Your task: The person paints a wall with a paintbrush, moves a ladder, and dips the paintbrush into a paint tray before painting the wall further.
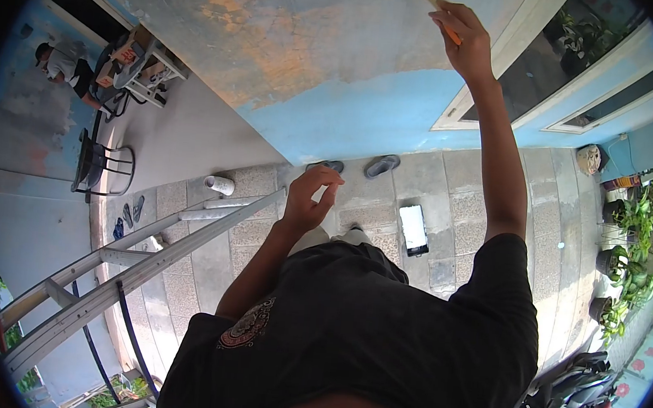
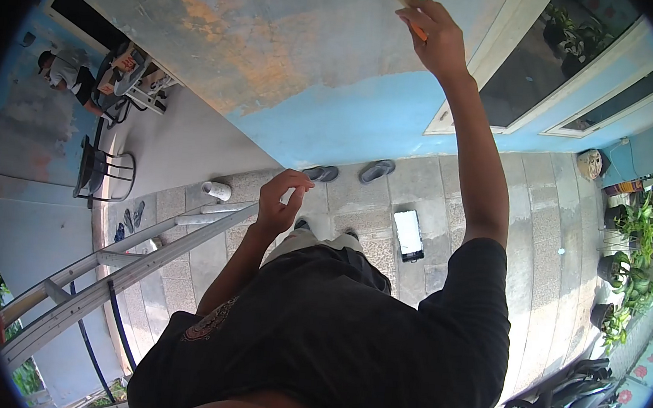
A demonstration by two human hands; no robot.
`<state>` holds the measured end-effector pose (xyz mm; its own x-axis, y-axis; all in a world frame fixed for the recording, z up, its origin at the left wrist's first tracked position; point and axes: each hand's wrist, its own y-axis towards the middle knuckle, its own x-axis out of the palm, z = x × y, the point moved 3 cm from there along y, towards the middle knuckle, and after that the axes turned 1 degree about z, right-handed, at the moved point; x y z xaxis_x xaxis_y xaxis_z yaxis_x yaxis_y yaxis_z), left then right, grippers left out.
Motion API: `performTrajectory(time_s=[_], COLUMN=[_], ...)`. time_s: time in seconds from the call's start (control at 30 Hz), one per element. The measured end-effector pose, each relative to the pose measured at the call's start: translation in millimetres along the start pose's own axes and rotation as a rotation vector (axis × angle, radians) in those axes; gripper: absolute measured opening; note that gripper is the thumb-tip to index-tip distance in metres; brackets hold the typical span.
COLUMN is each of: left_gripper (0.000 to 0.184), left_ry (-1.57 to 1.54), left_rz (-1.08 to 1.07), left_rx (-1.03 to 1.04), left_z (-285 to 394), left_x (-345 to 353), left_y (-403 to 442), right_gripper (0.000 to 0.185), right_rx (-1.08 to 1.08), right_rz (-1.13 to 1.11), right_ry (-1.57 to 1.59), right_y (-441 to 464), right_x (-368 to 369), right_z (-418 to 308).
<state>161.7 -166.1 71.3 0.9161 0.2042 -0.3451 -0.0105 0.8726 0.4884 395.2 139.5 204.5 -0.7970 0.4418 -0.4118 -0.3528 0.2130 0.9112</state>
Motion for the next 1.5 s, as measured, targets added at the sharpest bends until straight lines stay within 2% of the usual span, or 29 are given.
performTrajectory(time_s=[0.03, 0.13, 0.23, 0.3, 0.37, 0.43, 0.53, 0.7, 0.77, 0.9, 0.97, 1.23, 1.5], left_gripper=[0.008, 0.008, 0.008, 0.009, 0.009, 0.009, 0.009, 0.007, 0.007, 0.007, 0.007, 0.012, 0.012], left_ry=[-0.003, -0.002, -0.003, -0.016, -0.003, 0.009, 0.013, 0.015, 0.001, 0.013, -0.036, -0.091, -0.091], left_rz=[0.002, -0.033, -0.047, -0.039, -0.029, -0.019, -0.027, 0.028, 0.032, 0.054, 0.060, 0.028, 0.005], left_rx=[-0.005, 0.010, 0.057, 0.075, 0.076, 0.069, 0.049, -0.012, -0.003, -0.015, -0.035, 0.008, -0.005], left_z=[0.0, 0.1, 3.0, 6.6, 8.5, 10.9, 11.5, 0.8, 0.4, -4.0, -6.5, -10.8, -4.2], left_x=[2.5, 7.5, 12.6, 12.9, 10.5, 8.3, -1.2, -14.6, -20.2, -35.3, -44.5, -90.9, -118.7], left_y=[1.7, 2.0, 1.1, 1.5, 0.5, -3.5, -6.5, -30.6, -36.1, -43.3, -46.5, -77.6, -124.6], right_gripper=[0.020, 0.024, 0.023, 0.013, 0.013, 0.012, 0.008, 0.011, 0.012, 0.013, 0.016, 0.022, 0.034], right_rx=[-0.080, -0.065, 0.060, 0.104, 0.245, 0.464, 0.615, 0.847, 0.889, 1.239, 1.567, 1.626, 1.735], right_rz=[0.151, 0.243, 0.024, -0.091, -0.308, -0.693, -0.567, -0.369, -0.209, 0.110, 0.287, 0.596, 0.859], right_ry=[-0.039, -0.038, -0.037, -0.035, 0.042, 0.136, 0.156, 0.262, 0.309, 0.413, 0.628, 0.735, 0.916], right_y=[5.7, -5.2, -69.4, -133.3, -197.5, -269.1, -328.4, -364.5, -373.5, -379.0, -370.5, -330.4, -340.2], right_x=[-6.5, 5.9, 49.1, 76.8, 97.9, 121.0, 117.7, 94.4, 85.0, 67.7, 58.4, 20.0, 3.7], right_z=[-0.5, 5.2, 6.8, 0.1, -10.9, -5.5, -37.8, -113.7, -139.6, -183.7, -203.0, -247.1, -339.7])
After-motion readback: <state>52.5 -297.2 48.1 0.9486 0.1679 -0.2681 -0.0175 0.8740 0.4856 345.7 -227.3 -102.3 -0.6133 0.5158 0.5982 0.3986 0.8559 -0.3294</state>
